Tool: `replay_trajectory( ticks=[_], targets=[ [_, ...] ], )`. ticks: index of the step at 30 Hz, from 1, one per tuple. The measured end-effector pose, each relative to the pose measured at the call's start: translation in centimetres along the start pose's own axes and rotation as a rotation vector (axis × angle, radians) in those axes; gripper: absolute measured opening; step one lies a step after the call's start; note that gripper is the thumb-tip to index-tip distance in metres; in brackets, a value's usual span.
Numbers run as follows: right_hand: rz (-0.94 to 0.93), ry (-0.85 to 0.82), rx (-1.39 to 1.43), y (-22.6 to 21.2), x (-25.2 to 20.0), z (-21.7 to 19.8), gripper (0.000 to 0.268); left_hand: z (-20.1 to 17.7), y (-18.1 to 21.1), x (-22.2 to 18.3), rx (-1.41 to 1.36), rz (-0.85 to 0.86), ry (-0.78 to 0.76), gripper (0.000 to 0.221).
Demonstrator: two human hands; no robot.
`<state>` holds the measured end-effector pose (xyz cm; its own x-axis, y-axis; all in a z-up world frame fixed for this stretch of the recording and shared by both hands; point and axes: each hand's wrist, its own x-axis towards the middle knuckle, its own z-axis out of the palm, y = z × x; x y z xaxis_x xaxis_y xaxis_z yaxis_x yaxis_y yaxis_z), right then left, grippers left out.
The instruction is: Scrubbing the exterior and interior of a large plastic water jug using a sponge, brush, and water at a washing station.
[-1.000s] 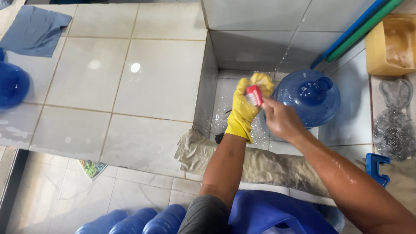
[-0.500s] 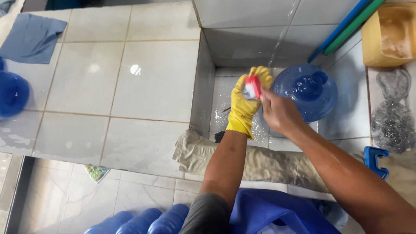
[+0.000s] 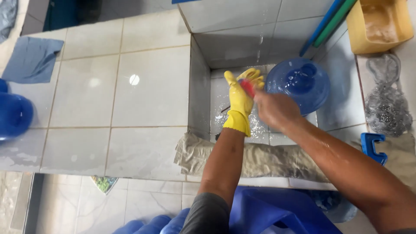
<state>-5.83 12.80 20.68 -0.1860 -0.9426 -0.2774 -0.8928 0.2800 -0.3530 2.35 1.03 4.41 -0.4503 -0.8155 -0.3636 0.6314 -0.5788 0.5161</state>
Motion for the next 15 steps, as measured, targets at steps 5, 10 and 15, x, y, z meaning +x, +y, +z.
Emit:
replay_trajectory(
  ticks=[5,10,15],
  targets=[
    [-0.251,0.067,-0.257,-0.5,-0.8,-3.3,0.040,5.2,2.6,-4.0,0.135,0.054,0.319,0.085],
    [-0.172,-0.101,-0.087,-2.3,-3.1,-3.6,0.030,3.9,0.3,-2.3,-0.104,0.063,0.033,0.085],
    [-0.049,0.039,0.060,-2.4,-2.2,-2.4,0.044,7.4,0.6,-3.8,0.139,0.082,0.545,0.074]
  ],
)
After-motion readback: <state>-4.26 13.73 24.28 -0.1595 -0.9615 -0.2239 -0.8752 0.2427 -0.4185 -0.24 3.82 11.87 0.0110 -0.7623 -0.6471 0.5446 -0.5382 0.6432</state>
